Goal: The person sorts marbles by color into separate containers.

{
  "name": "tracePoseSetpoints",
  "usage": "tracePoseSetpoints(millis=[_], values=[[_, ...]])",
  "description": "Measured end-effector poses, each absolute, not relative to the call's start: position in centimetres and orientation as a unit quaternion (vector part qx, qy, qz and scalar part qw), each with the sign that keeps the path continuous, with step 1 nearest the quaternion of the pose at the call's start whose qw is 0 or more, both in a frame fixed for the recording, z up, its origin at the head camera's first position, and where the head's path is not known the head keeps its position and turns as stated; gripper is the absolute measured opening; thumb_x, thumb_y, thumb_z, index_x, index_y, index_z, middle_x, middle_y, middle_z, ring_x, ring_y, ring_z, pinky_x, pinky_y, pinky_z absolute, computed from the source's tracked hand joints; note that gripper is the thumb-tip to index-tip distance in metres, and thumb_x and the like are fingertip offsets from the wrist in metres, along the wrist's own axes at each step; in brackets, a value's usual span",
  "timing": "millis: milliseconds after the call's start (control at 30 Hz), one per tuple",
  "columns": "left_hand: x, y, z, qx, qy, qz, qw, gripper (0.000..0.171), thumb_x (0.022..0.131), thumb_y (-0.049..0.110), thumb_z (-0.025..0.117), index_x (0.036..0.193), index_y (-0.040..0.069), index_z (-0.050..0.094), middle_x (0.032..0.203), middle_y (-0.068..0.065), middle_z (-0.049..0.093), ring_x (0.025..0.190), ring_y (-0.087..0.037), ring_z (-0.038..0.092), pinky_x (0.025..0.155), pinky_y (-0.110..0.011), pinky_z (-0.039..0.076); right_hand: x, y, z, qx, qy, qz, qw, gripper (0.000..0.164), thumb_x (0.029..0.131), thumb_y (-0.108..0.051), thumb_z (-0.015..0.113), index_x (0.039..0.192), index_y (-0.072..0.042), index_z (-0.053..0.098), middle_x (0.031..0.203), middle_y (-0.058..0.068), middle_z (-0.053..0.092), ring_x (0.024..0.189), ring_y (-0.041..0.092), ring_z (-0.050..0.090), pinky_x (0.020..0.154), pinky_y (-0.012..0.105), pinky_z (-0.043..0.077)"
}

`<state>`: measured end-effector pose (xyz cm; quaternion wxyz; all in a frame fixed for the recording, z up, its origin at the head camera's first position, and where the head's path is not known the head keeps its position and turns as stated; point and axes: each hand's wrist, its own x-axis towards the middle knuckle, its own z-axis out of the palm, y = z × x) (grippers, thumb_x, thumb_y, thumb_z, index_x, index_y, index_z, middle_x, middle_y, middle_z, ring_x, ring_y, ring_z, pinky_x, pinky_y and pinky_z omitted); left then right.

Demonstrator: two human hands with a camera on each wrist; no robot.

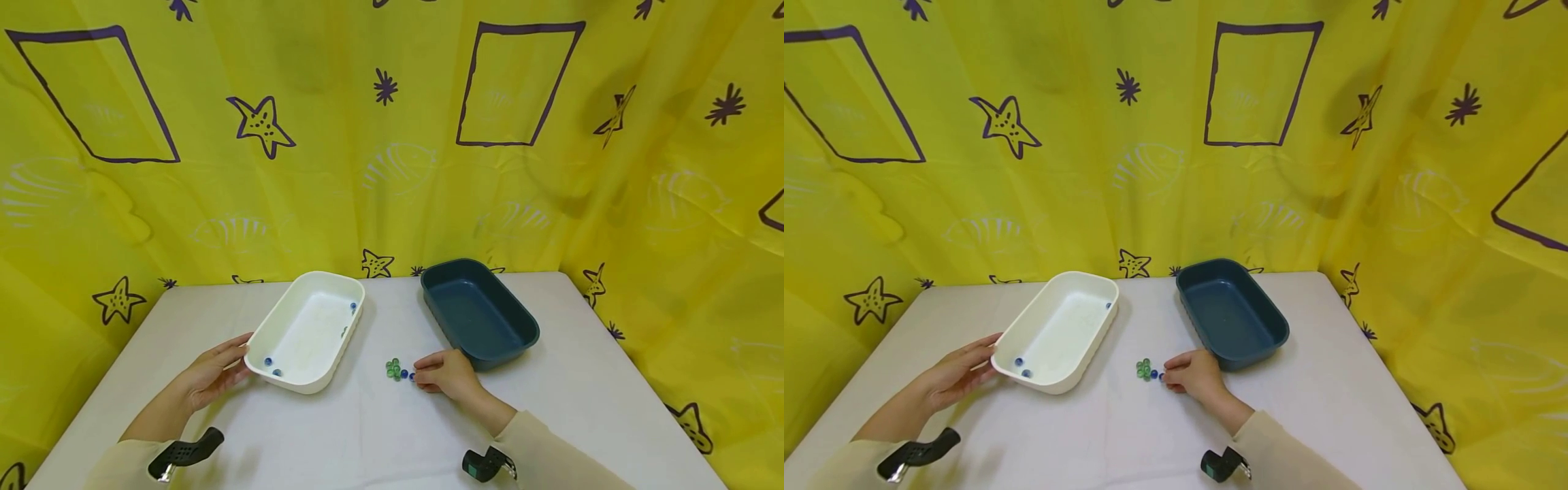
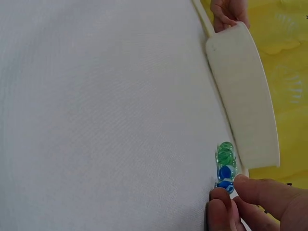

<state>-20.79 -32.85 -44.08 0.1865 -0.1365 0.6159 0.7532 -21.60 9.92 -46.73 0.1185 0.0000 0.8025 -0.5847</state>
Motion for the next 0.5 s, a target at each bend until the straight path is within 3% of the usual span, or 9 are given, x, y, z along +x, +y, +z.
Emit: tracePoseSetpoints(millis=[500], values=[[-20.87,-32.91,-44.20,-0.133,0.607,0.760,0.191,0.024,0.100,0.020,0.058,0.095,0.038,0.073,0.101,0.009,0.066,0.086,-0.008,0.064,0.080,-0.020,0.058,-21.78,9.28,-47.26,-0.006,0.832,-0.549,0.082,0.020,0.073,0.003,0.081,0.091,0.006,0.075,0.079,0.013,0.074,0.066,0.014,0.069,0.059,0.027,0.060]])
